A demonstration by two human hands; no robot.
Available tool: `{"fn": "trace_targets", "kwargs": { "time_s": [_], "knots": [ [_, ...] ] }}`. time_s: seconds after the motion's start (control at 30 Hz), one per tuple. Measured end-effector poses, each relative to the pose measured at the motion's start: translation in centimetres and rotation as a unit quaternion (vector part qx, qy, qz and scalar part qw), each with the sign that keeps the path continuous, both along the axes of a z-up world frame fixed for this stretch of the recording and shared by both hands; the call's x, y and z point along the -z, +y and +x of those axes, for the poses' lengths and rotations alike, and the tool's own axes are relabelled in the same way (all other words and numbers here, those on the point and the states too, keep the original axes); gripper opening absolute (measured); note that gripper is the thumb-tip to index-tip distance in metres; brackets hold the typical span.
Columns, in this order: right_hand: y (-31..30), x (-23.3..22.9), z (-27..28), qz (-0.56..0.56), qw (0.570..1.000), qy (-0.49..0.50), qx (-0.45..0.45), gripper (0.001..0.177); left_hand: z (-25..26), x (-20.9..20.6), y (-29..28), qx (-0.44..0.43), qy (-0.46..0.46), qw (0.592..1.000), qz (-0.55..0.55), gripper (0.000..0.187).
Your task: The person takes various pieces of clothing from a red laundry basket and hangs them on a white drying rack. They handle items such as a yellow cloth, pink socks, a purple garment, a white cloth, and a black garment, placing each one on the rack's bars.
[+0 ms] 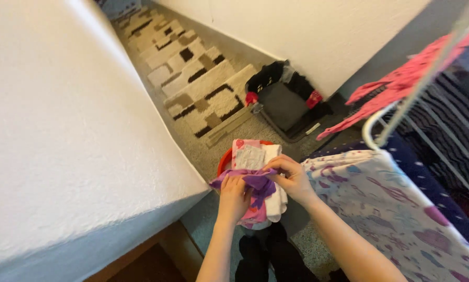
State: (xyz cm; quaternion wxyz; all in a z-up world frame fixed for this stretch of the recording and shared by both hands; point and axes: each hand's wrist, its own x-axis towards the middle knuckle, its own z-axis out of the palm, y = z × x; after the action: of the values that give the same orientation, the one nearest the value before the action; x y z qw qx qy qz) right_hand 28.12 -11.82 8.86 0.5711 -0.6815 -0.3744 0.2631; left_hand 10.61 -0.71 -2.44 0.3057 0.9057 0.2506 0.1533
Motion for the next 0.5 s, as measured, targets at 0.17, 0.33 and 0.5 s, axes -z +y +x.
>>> {"fn": "trace_targets", "kwargs": {
  "time_s": [0.17,0.33,0.5],
  "knots": [
    [-4.5,-8.5,1.7,0.070,0.995,0.052,0.054,0.010,-0.1,-12.1,0.0,0.040,-0.045,0.996,-0.073,0.015],
    [-9.2,-15.0,1.8,-0.010,0.987,-0.151,0.057,0.028,1.3,-20.0,-2.7,0.054,-0.085,0.965,-0.242,0.009],
    [-11.0,-17.5,-0.2,-0.011,0.978,-0.198,-0.062,0.078,5.2,-27.8,-6.4,0.129,-0.085,0.966,-0.207,0.006]
  ]
}}
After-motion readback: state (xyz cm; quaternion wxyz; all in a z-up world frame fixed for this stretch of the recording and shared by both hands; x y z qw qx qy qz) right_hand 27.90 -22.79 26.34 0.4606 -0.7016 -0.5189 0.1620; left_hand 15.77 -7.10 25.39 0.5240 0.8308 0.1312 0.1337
